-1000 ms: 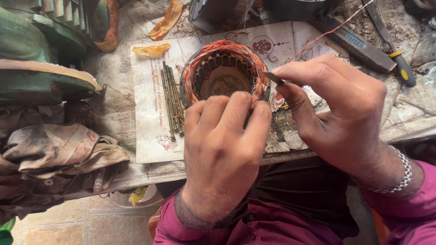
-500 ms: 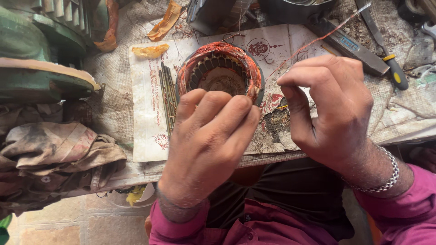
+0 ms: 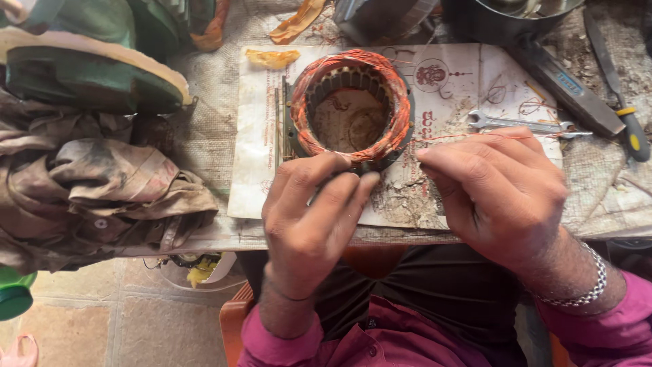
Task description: The person works on an electric motor stator with orange copper windings, pressing and seating the wire ends into the slots around the stator by hand and with a small flat tool. They work around the circumference slot by slot, then hold a metal band against the stator and continue adjusting the windings.
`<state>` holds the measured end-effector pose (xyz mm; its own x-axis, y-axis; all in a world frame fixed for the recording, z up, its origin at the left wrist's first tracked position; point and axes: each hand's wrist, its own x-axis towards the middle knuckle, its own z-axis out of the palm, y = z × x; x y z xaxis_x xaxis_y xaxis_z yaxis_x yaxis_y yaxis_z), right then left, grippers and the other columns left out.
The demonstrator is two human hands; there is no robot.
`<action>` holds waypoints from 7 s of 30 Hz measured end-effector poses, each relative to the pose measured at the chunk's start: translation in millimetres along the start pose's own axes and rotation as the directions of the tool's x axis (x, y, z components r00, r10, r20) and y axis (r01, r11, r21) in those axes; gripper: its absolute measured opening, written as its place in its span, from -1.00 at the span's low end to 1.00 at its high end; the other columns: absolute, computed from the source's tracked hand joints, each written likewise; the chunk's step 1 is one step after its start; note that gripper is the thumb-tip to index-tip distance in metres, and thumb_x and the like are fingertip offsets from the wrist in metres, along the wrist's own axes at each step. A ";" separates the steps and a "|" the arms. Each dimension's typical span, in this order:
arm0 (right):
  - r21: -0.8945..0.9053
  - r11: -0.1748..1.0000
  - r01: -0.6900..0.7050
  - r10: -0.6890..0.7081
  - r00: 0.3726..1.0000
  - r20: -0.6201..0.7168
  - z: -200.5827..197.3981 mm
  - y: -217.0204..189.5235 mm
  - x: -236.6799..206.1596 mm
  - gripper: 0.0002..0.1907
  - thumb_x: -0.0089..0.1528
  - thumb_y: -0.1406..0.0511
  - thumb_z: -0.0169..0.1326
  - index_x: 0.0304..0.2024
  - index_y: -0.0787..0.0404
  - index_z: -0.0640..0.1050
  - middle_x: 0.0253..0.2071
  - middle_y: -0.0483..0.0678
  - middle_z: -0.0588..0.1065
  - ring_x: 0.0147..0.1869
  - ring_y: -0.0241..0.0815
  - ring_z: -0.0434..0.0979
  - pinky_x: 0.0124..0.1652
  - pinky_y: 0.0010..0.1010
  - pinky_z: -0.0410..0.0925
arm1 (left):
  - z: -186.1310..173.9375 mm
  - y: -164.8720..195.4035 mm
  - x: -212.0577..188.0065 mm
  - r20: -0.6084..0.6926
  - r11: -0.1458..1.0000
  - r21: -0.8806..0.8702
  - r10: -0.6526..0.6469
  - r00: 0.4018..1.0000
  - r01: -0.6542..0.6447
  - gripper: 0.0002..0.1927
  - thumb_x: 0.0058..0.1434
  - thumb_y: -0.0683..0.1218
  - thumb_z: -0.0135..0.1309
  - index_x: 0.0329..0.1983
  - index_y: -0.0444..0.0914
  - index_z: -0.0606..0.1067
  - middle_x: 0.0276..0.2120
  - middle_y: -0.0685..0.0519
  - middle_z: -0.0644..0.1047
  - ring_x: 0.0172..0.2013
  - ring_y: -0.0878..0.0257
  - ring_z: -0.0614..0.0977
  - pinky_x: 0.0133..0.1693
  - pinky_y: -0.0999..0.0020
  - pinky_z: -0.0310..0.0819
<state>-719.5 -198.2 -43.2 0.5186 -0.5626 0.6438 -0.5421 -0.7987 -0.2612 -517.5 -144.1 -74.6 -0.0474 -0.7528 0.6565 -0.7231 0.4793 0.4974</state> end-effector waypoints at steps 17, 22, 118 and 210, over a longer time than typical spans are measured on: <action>0.228 0.947 -0.225 0.169 0.956 0.241 5.8 -32.9 15.0 -0.78 0.37 0.51 0.02 -0.04 0.34 0.25 0.18 0.22 0.54 0.09 0.10 0.68 -0.05 -0.25 0.51 | 1.8 33.4 -4.9 -0.203 0.931 0.006 -0.356 0.912 0.364 -0.67 0.32 -0.13 0.35 0.05 -0.23 0.48 0.05 -0.02 0.49 0.05 0.05 0.55 0.09 0.19 0.47; 0.228 0.944 -0.238 0.187 0.956 0.227 2.1 -43.7 10.3 -0.79 0.36 0.52 -0.02 -0.06 0.34 0.22 0.17 0.26 0.52 0.12 0.10 0.67 -0.02 -0.26 0.51 | -11.0 22.7 -1.3 -0.147 0.951 -0.062 -0.308 0.940 0.302 -0.67 0.30 -0.18 0.29 0.07 -0.27 0.46 0.10 -0.06 0.48 0.13 0.00 0.55 0.18 0.18 0.46; -0.122 0.990 -0.070 0.092 0.978 0.186 11.5 -65.2 26.3 -0.73 0.24 0.53 0.30 0.00 0.34 0.64 -0.22 0.07 0.53 -0.28 -0.12 0.59 -0.28 -0.43 0.43 | 1.5 -15.2 -11.6 -0.131 0.912 -0.285 -0.341 0.931 0.294 -0.85 0.24 -0.25 0.20 -0.22 -0.29 0.44 -0.16 -0.08 0.48 0.02 0.02 0.60 0.08 0.19 0.50; -0.209 0.978 0.025 0.034 0.962 0.271 2.3 -66.0 22.4 -0.73 0.13 0.47 0.30 -0.09 0.27 0.68 -0.41 -0.07 0.48 -0.49 -0.15 0.47 -0.49 -0.32 0.29 | 4.3 -8.3 -9.3 -0.052 0.945 -0.211 -0.264 0.963 0.248 -0.89 0.28 -0.21 0.20 -0.28 -0.26 0.47 -0.39 0.02 0.51 -0.26 0.07 0.54 -0.13 0.17 0.37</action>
<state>-670.6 -158.6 -13.2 0.6597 -0.6260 0.4159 -0.6555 -0.7499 -0.0889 -514.0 -143.0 -87.3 0.1808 -0.8284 0.5301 -0.5497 0.3619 0.7529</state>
